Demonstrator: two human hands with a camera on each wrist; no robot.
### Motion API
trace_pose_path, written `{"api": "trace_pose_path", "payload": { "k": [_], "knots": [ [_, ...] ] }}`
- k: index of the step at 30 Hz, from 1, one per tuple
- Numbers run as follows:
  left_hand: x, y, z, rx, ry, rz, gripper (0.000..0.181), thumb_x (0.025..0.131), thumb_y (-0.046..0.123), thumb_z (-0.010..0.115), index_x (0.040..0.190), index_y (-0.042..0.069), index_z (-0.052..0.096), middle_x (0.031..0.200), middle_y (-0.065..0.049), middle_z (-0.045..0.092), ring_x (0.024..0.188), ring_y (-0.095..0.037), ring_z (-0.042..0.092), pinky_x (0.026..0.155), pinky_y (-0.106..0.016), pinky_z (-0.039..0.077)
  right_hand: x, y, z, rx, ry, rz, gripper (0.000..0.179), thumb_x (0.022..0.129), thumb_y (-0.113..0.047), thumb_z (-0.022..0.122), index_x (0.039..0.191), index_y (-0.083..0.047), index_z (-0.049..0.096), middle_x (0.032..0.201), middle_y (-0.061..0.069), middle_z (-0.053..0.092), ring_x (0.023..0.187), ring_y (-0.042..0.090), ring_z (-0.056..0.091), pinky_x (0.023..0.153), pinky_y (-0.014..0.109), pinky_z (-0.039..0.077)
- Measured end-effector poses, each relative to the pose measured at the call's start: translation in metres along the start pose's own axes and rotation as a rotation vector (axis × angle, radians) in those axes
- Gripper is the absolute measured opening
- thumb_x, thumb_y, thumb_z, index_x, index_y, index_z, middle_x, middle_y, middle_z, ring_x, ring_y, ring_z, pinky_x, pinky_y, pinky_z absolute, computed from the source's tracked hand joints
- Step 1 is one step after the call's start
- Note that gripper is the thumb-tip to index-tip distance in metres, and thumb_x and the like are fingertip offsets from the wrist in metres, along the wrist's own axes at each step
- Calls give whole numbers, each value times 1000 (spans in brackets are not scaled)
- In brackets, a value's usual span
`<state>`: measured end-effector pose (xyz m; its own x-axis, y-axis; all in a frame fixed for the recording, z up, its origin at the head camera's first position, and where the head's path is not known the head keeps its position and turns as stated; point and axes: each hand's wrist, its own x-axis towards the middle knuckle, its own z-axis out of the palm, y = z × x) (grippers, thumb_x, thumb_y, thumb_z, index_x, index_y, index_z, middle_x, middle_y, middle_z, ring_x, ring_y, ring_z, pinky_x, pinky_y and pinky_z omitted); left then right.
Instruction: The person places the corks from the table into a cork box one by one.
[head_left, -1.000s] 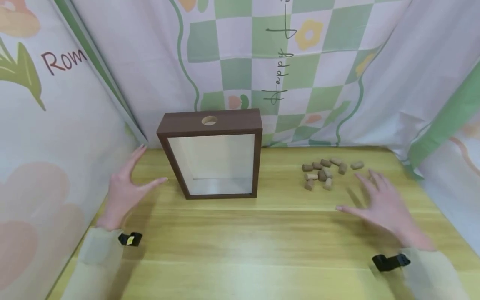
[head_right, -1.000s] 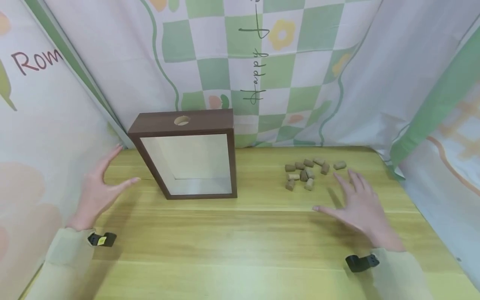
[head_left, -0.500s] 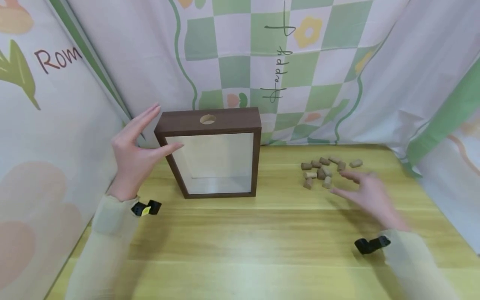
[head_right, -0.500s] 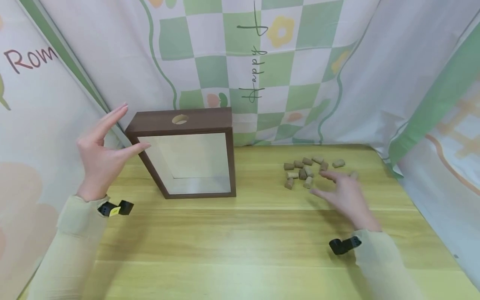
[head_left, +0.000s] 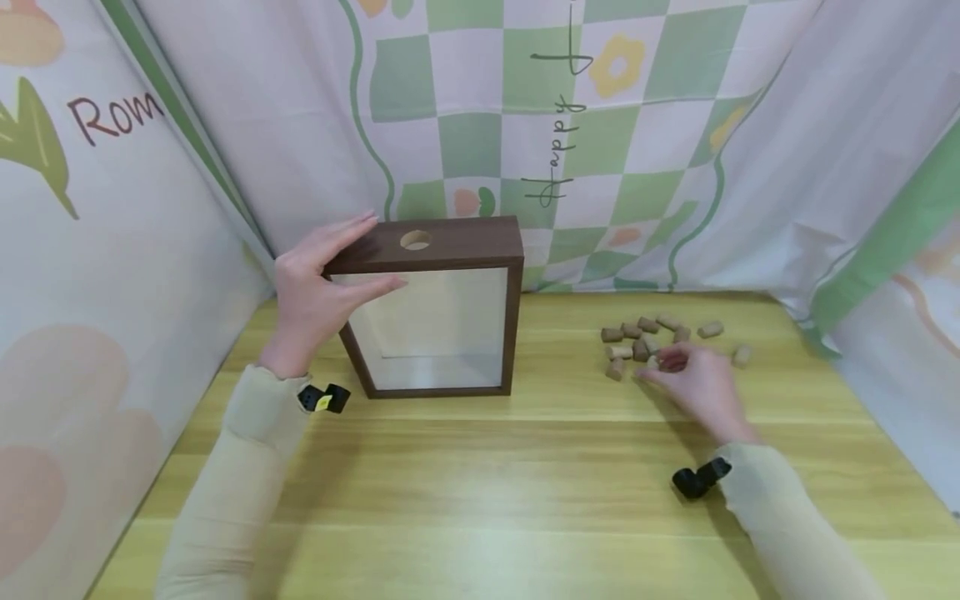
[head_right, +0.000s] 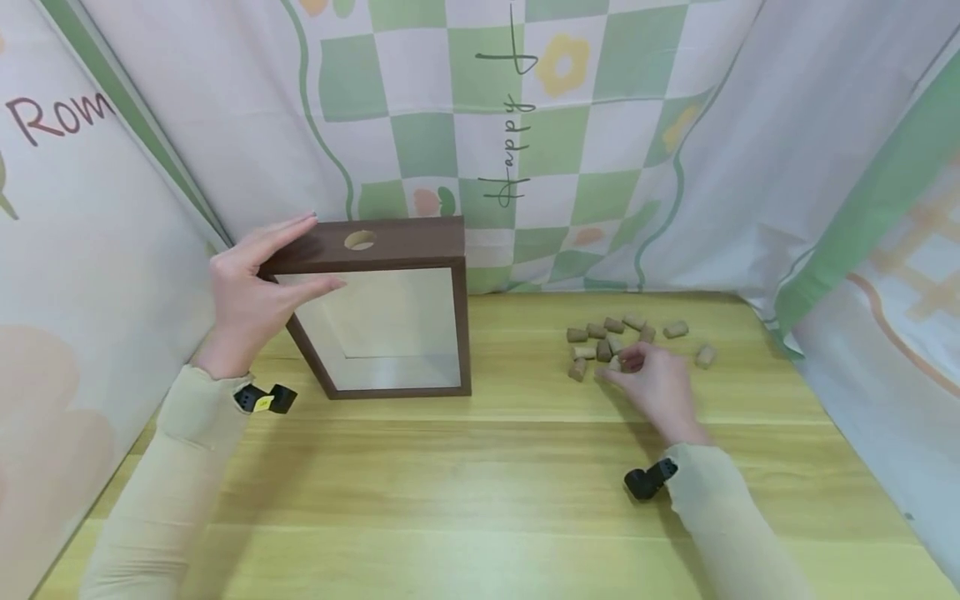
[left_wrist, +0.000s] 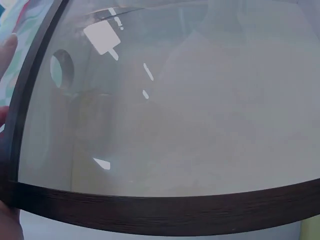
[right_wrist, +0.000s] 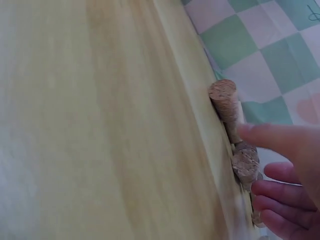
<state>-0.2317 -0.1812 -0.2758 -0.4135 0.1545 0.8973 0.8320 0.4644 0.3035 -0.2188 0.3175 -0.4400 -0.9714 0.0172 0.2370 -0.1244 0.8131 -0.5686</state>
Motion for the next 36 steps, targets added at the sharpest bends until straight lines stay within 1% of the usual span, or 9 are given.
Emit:
{"api": "trace_pose_path", "payload": {
  "k": [6,17,19,22,24,26,28,31,36],
  "knots": [
    [-8,-15,-1,50,-30,29,60,61,15,100,116,5,78,119,-5,73,113,-25,67,104,-39,48,2,0,5,-19,30,-9,47,86,-35,85,107,4,70,98,22,72,85,35,69,76,53,57],
    [-15,-20,-7,148,-61,133,47,70,14,96,112,2,78,117,-12,72,114,-33,67,110,-44,44,-1,9,4,9,74,18,31,88,-23,83,104,2,73,96,21,73,85,34,70,75,43,55],
    [-16,-21,-9,143,-64,138,46,70,11,95,112,1,78,118,-12,72,115,-32,67,109,-44,44,-2,8,0,36,79,24,30,90,-22,81,104,3,73,97,22,73,86,37,69,91,48,49],
    [-16,-23,-11,144,-87,147,48,71,9,94,115,2,77,120,-13,71,118,-32,65,109,-44,45,-4,4,-9,57,95,30,30,92,-22,78,107,4,73,99,23,73,86,35,69,96,48,46],
    [-16,-23,-11,144,-102,148,48,71,9,94,116,2,77,121,-12,70,118,-32,65,109,-44,44,-3,-3,-16,67,118,31,31,93,-22,78,109,4,73,100,23,73,83,27,69,95,32,49],
    [-15,-23,-12,143,-112,146,48,72,10,94,117,3,77,122,-12,70,119,-33,64,110,-44,44,-1,-12,-24,72,144,30,32,93,-24,78,111,2,74,102,22,73,79,13,67,72,17,52],
    [-14,-22,-13,141,-119,139,48,72,12,94,117,3,77,122,-12,70,119,-33,64,110,-44,44,1,-24,-31,99,159,31,34,93,-27,78,113,1,75,103,21,74,76,1,64,65,9,49],
    [-14,-21,-13,133,-117,126,49,71,13,95,116,2,77,122,-12,71,118,-33,65,110,-43,44,4,-46,-41,135,159,51,43,92,-41,77,116,-5,76,107,17,74,75,-9,60,64,8,48],
    [-13,-20,-13,116,-103,99,48,71,13,95,114,3,78,121,-10,71,117,-31,65,109,-43,44,12,-91,-53,195,183,18,48,88,-52,77,116,-14,78,105,6,76,79,-6,65,64,11,52]
  ]
}}
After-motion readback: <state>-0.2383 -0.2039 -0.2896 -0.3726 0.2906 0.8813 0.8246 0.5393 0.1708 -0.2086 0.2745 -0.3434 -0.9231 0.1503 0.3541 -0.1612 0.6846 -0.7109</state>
